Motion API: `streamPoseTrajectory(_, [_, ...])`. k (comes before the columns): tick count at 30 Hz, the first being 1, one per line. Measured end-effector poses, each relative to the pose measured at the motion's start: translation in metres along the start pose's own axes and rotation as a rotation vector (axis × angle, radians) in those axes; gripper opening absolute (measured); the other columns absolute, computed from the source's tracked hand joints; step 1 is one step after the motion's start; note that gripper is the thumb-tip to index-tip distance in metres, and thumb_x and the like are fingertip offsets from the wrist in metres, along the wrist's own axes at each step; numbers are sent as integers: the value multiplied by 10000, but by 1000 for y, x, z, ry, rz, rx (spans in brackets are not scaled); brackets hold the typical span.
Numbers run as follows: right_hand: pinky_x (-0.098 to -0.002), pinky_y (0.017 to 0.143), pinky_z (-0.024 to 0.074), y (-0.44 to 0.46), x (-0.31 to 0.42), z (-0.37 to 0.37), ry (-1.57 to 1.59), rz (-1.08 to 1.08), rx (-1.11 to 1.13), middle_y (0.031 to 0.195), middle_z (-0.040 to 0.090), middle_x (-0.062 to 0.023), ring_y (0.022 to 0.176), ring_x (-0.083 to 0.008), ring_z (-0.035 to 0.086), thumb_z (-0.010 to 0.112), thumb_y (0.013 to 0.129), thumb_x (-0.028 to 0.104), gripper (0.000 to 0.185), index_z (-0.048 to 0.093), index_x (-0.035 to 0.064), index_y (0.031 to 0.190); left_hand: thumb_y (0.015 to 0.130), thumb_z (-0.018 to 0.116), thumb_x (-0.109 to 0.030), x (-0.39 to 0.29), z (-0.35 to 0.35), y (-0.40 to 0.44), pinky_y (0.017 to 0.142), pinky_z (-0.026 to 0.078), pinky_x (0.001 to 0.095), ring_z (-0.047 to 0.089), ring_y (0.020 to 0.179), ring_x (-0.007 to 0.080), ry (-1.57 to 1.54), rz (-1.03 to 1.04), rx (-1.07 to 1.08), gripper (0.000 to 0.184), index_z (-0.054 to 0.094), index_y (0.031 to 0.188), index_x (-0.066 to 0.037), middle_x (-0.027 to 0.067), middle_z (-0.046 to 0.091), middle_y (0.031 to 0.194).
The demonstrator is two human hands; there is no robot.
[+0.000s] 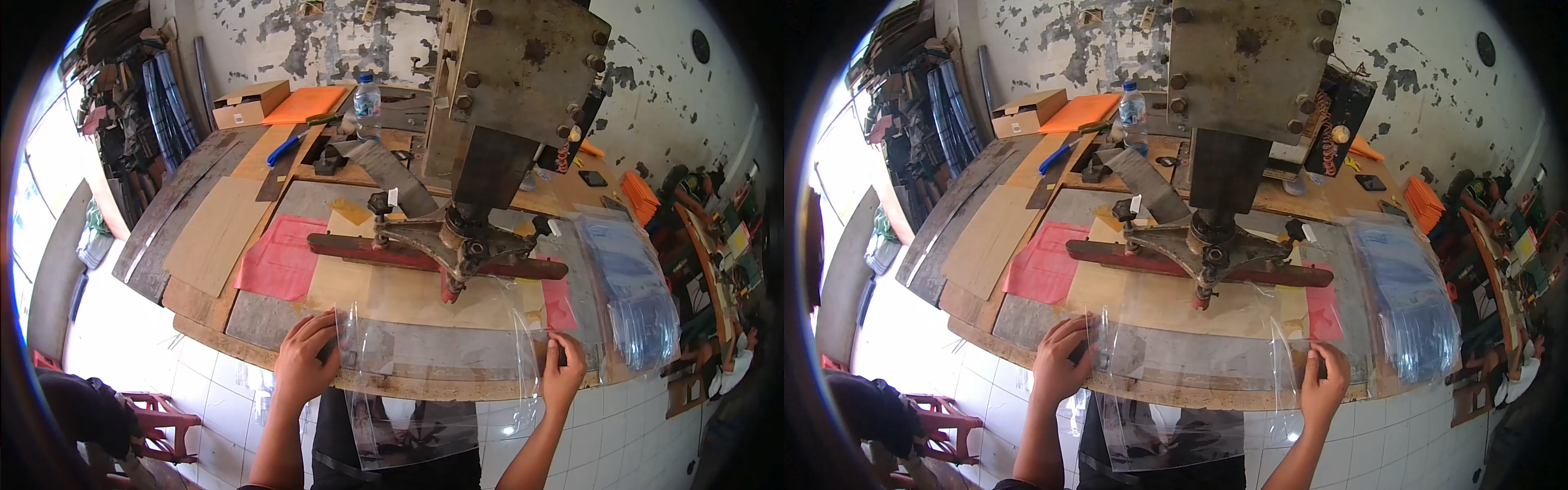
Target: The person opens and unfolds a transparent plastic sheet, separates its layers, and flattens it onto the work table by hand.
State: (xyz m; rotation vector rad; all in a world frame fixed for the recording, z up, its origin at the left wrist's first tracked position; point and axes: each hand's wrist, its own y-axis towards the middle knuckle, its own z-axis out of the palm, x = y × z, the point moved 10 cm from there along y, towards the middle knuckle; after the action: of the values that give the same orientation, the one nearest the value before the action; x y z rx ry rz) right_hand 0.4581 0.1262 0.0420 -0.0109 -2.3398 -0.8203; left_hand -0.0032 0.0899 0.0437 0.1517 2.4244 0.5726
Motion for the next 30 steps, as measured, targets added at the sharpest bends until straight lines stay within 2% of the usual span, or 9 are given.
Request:
streamPoseTrajectory(2, [-403, 956, 555, 0, 5, -2, -22, -49, -17, 1097, 773, -134, 1035, -309, 733, 701, 1035, 76, 125, 772, 12, 1115, 897, 770, -100, -1, -1, 0, 1184, 491, 498, 698, 1306, 356, -5, 11, -14, 238, 787, 1111, 2, 145, 761, 1350])
streamPoseTrajectory(6, [-403, 957, 555, 2, 3, -2, -14, -59, -22, 1099, 773, -133, 1033, -309, 733, 698, 1032, 65, 123, 771, 10, 1115, 896, 770, -99, -2, 0, 2, 1176, 497, 498, 702, 1294, 365, -14, 20, -22, 235, 787, 1105, 7, 148, 764, 1341])
streamPoseTrajectory(8, [-402, 962, 554, 2, 3, -1, -7, -46, -14, 1106, 773, -133, 1037, -309, 732, 700, 1029, 62, 124, 770, 10, 1117, 897, 761, -100, 0, 1, 1, 1189, 489, 500, 677, 1343, 325, -9, 20, -13, 234, 773, 1113, -9, 123, 752, 1351])
streamPoseTrajectory(11, [-400, 969, 553, 1, 1, -1, -7, -31, -10, 1110, 773, -133, 1044, -310, 733, 702, 1028, 62, 124, 770, 10, 1117, 894, 763, -99, 0, 0, 0, 1187, 490, 499, 678, 1345, 321, -2, 18, -17, 236, 773, 1112, -7, 120, 753, 1348])
streamPoseTrajectory(18, [-402, 978, 553, 1, 4, -1, -19, -42, -11, 1114, 776, -133, 1059, -307, 736, 704, 1022, 63, 126, 772, 12, 1115, 896, 759, -94, -1, 0, 0, 1183, 493, 504, 682, 1335, 324, -3, 16, -17, 225, 773, 1102, -5, 118, 758, 1336])
streamPoseTrajectory(20, [-447, 971, 548, 1, 3, -1, 14, -16, -15, 1107, 778, -133, 1069, -340, 722, 724, 1002, 68, 107, 763, 25, 1091, 896, 759, -95, 1, 1, 0, 1183, 492, 506, 684, 1331, 324, -8, 17, -12, 222, 773, 1098, -3, 118, 758, 1338])
streamPoseTrajectory(30, [-451, 968, 554, 1, 4, -1, 15, -21, -14, 1110, 784, -135, 1063, -341, 730, 730, 1000, 65, 111, 764, 18, 1095, 892, 754, -96, 1, 1, 0, 1189, 488, 502, 682, 1334, 322, 5, 10, -7, 222, 771, 1091, 1, 122, 757, 1341])
